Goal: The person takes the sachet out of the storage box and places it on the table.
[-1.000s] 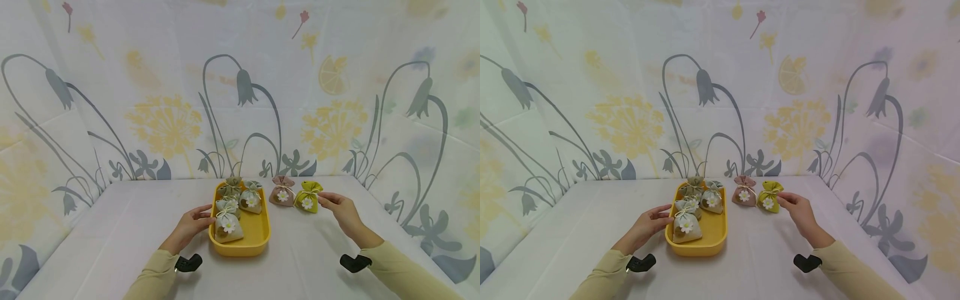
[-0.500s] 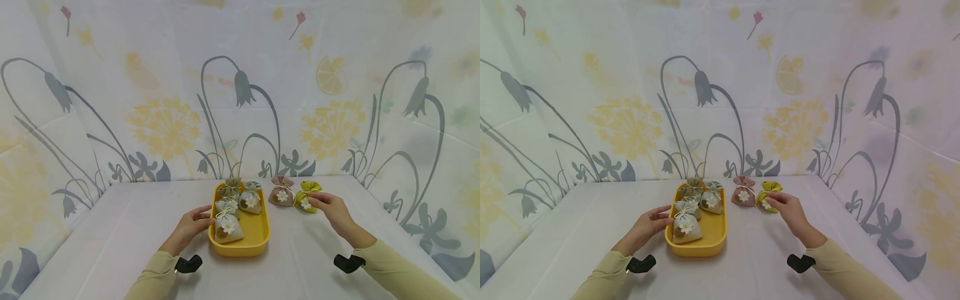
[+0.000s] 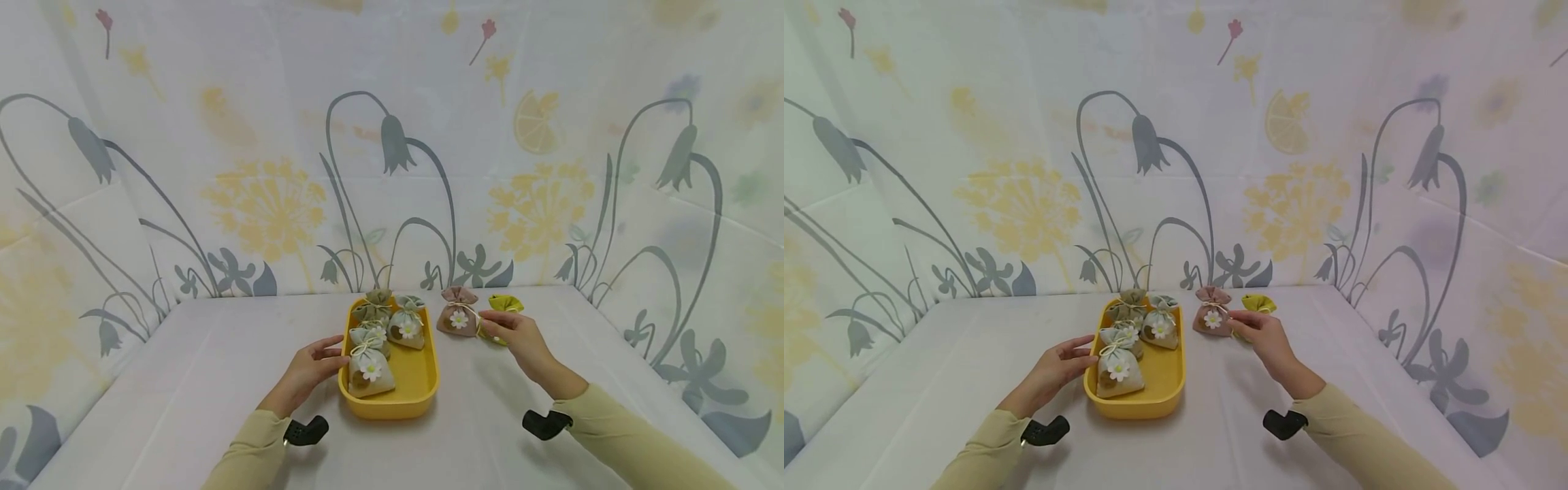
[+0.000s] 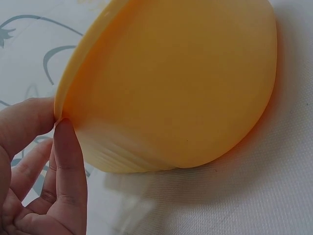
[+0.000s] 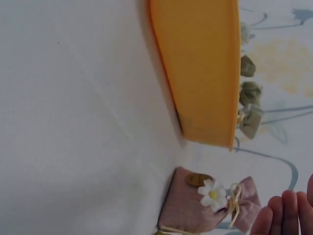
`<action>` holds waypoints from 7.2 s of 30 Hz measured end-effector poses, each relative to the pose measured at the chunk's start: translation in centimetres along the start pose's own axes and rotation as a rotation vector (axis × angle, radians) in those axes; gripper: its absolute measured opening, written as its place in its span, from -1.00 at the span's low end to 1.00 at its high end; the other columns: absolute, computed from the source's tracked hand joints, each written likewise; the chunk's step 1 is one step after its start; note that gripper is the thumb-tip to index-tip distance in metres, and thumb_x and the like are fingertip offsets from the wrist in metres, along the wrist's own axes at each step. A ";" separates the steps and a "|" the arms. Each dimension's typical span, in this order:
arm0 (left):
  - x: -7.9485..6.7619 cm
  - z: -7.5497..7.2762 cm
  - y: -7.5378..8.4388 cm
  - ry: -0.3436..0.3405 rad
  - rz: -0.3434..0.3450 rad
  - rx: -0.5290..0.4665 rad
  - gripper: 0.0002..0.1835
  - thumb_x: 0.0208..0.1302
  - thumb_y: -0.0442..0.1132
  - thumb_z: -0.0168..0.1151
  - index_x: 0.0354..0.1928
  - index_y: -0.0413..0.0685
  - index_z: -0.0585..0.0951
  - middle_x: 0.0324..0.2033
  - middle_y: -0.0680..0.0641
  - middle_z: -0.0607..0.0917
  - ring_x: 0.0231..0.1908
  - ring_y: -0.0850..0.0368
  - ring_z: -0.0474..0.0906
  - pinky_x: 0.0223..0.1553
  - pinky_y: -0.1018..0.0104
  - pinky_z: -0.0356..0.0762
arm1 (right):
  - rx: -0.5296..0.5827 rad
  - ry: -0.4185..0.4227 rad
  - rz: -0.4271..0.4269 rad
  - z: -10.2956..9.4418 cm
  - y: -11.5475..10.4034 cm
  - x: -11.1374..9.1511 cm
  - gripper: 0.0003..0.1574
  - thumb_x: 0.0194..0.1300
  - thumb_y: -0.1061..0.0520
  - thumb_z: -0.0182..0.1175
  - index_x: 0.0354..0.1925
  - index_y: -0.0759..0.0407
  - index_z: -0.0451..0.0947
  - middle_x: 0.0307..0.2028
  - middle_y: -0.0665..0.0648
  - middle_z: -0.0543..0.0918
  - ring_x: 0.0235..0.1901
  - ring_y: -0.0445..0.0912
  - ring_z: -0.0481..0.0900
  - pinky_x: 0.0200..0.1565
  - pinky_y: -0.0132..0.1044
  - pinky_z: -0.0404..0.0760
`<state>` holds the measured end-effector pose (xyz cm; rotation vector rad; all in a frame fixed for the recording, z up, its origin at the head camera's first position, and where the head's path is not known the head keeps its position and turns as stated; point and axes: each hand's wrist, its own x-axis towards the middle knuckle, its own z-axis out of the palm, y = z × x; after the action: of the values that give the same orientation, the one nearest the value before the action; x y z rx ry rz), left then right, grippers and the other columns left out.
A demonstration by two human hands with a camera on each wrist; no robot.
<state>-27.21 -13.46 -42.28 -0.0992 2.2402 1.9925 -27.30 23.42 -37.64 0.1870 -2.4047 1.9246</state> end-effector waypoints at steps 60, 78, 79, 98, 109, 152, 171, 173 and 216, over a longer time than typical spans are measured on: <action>-0.1 0.0 0.2 -0.011 -0.004 0.000 -0.36 0.05 -0.21 0.41 0.22 -0.15 0.44 -0.02 -0.20 0.53 -0.08 0.01 0.52 -0.02 0.14 0.53 | -0.173 -0.163 0.133 7.4 -1.4 8.6 -0.39 0.16 0.19 0.30 0.17 0.30 0.42 0.09 0.27 0.51 0.14 0.05 0.40 0.24 -0.06 0.25; -0.2 0.0 0.2 -0.006 -0.004 0.001 -0.37 0.06 -0.22 0.40 0.22 -0.15 0.44 -0.03 -0.21 0.53 -0.09 0.00 0.52 -0.03 0.15 0.54 | -0.268 -0.319 0.106 8.2 -2.5 8.7 -0.57 0.30 0.16 0.15 0.10 0.32 0.48 0.00 0.23 0.55 -0.10 0.01 0.49 0.10 0.03 0.41; -0.1 0.0 0.2 -0.004 -0.007 0.001 -0.36 0.06 -0.22 0.40 0.21 -0.14 0.44 -0.03 -0.20 0.53 -0.09 0.00 0.52 -0.04 0.15 0.54 | -0.273 -0.316 0.100 8.3 -2.5 8.8 -0.59 0.31 0.16 0.15 0.08 0.33 0.49 -0.01 0.23 0.56 -0.09 0.04 0.49 0.10 0.03 0.41; -0.4 0.0 0.3 -0.017 0.007 0.000 -0.39 0.08 -0.24 0.38 0.21 -0.17 0.44 -0.05 -0.21 0.53 -0.10 0.01 0.53 -0.04 0.16 0.54 | -0.203 -0.277 0.069 8.7 -3.9 7.5 -0.64 0.38 0.21 0.03 0.06 0.39 0.47 -0.02 0.27 0.56 -0.13 -0.03 0.56 -0.32 -0.37 0.53; -0.2 -0.1 0.2 -0.011 0.006 -0.002 -0.39 0.07 -0.23 0.39 0.20 -0.16 0.45 -0.06 -0.19 0.54 -0.11 0.03 0.54 -0.05 0.17 0.55 | -0.114 -0.277 0.074 7.8 -5.6 5.4 -0.68 0.42 0.22 -0.03 0.05 0.38 0.42 -0.07 0.25 0.58 -0.14 0.02 0.54 -0.74 -0.41 0.13; -0.4 0.0 0.3 -0.019 0.007 -0.007 -0.38 0.08 -0.22 0.38 0.22 -0.18 0.43 -0.03 -0.22 0.52 -0.07 0.00 0.52 -0.02 0.14 0.53 | -0.217 -0.138 -0.097 0.8 -5.0 0.8 -0.74 0.43 0.26 -0.09 -0.08 0.48 0.39 -0.20 0.21 0.52 -0.20 -0.15 0.46 -0.14 -0.37 0.52; -0.5 0.1 0.3 -0.018 0.013 -0.018 -0.39 0.10 -0.23 0.36 0.22 -0.18 0.43 -0.03 -0.20 0.52 -0.09 0.03 0.52 -0.02 0.13 0.53 | -0.248 0.010 -0.020 1.0 1.4 4.0 -0.70 0.38 0.25 0.01 -0.04 0.48 0.44 -0.23 0.19 0.55 -0.31 -0.17 0.42 -0.30 -0.36 0.48; -0.5 0.1 0.3 -0.020 0.015 -0.018 -0.39 0.10 -0.23 0.37 0.22 -0.18 0.43 -0.04 -0.20 0.53 -0.10 0.03 0.53 -0.02 0.13 0.53 | -0.261 0.026 -0.022 1.0 1.7 4.0 -0.68 0.38 0.22 0.02 -0.03 0.48 0.45 -0.21 0.20 0.57 -0.29 -0.16 0.43 -0.26 -0.34 0.50; 0.0 -0.1 0.2 -0.013 -0.007 -0.017 -0.37 0.07 -0.21 0.39 0.21 -0.15 0.44 -0.05 -0.20 0.53 -0.09 0.01 0.52 -0.03 0.16 0.54 | -0.195 -0.103 -0.023 0.0 -0.7 -1.6 -0.48 0.26 0.12 0.21 0.08 0.44 0.45 -0.05 0.30 0.57 -0.12 -0.08 0.55 0.00 -0.07 0.52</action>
<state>-27.20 -13.56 -42.11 -0.0958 2.2124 2.0027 -25.60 23.42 -37.18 0.3095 -2.6236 1.6971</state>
